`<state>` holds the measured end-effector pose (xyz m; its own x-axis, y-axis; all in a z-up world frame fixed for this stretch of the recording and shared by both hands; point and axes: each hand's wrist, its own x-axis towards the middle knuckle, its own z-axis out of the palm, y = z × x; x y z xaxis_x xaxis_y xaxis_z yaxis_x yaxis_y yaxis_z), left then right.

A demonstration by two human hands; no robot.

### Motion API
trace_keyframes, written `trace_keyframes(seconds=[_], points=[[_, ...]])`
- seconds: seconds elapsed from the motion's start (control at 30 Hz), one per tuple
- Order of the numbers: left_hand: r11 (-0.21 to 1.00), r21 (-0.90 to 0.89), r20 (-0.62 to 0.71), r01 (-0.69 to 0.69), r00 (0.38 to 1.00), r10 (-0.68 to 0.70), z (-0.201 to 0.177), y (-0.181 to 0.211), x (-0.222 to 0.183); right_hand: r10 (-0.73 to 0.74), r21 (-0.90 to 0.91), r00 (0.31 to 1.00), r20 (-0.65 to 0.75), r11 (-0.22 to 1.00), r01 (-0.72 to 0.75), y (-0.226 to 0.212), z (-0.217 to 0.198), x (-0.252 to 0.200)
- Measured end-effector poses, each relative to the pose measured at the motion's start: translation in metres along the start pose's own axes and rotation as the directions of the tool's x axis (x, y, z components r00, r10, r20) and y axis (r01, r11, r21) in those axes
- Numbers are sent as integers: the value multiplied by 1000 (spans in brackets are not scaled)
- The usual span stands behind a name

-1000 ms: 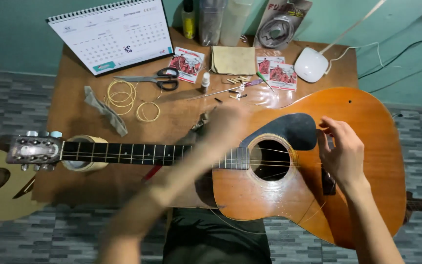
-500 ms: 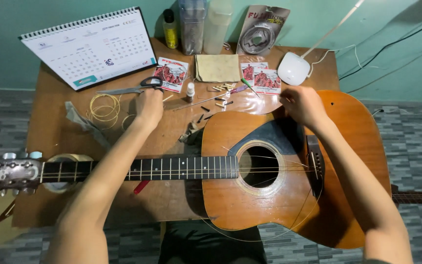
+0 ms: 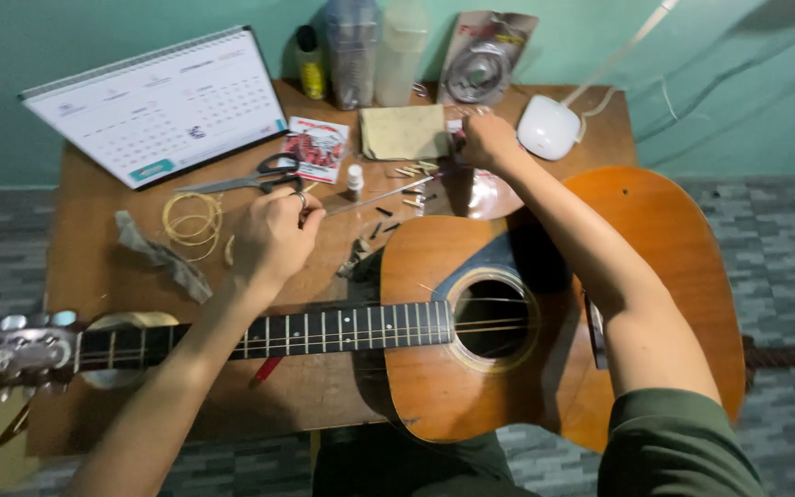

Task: Removing strings and bridge pins from an acoustic guitar for maintenance.

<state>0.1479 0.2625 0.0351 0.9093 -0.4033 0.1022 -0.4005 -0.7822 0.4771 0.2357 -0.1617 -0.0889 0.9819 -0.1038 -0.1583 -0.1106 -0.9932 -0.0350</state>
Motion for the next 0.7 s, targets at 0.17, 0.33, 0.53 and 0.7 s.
trace_keyframes(seconds=[0.17,0.33,0.53,0.7], points=[[940,-133,13,-316,947,320,6,67,13,91,261,970,-226,965,-29,53,-54,-108],[745,-325,92,-582,765,638,46,157,14,309,662,770,-558,726,188,63,-134,-338],[483,-322,-29,-814,519,854,173,250,8,622,766,618,-480,641,-50,8,-64,-482],[415,-362,-38,-835,458,888,222,272,5,532,590,547,-647,803,-83,-29,-70,-494]])
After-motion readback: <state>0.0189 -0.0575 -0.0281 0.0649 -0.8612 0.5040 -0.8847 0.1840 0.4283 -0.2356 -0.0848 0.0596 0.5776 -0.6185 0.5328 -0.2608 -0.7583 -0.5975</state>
